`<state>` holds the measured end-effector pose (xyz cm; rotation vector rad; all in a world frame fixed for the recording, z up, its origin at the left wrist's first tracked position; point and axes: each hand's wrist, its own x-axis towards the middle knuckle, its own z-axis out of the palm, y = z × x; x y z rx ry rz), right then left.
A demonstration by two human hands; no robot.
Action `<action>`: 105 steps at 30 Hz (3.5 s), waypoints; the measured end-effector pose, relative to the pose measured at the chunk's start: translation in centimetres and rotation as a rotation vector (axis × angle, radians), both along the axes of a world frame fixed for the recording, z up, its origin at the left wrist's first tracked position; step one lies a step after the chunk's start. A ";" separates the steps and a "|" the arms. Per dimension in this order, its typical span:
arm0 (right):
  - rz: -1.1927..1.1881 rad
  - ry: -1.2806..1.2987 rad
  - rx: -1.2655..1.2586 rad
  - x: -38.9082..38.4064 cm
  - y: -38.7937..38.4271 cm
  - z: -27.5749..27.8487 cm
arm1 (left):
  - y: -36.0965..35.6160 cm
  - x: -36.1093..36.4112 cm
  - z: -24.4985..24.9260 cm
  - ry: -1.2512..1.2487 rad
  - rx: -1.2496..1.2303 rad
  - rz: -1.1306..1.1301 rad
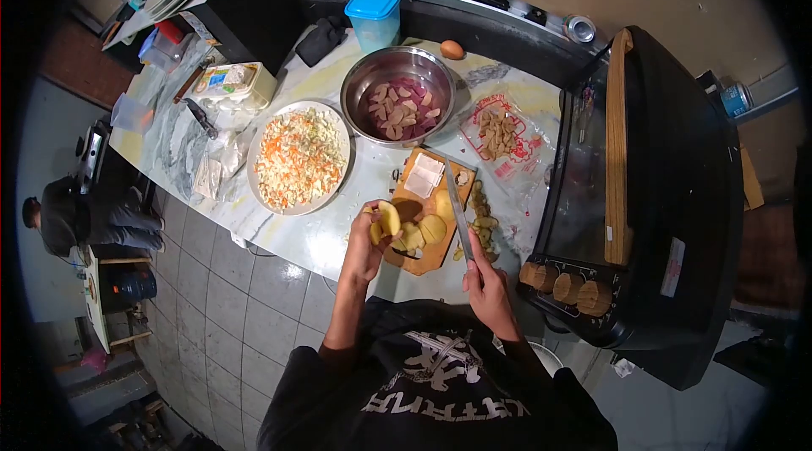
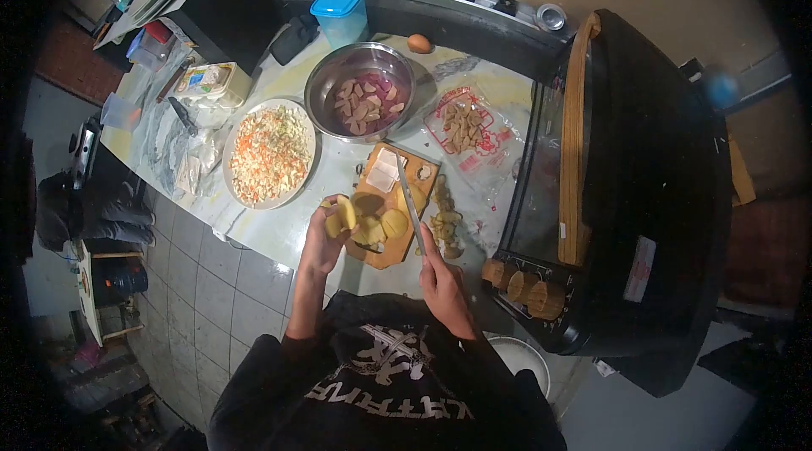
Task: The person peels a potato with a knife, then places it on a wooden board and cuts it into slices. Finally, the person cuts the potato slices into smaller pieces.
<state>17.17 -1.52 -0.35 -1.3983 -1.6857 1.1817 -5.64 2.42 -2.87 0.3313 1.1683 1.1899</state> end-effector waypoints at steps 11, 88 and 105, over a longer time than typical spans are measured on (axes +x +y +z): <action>0.006 -0.015 0.009 -0.5 -0.2 -0.9 | 0.6 -1.6 0.6 0.012 0.063 -0.093; -0.083 -0.007 0.019 0.0 -1.2 -5.0 | 4.8 3.9 -1.6 1.281 0.594 -0.190; -0.128 0.028 -0.002 -0.1 -1.1 -4.4 | 4.5 4.3 -2.6 1.466 0.599 -0.409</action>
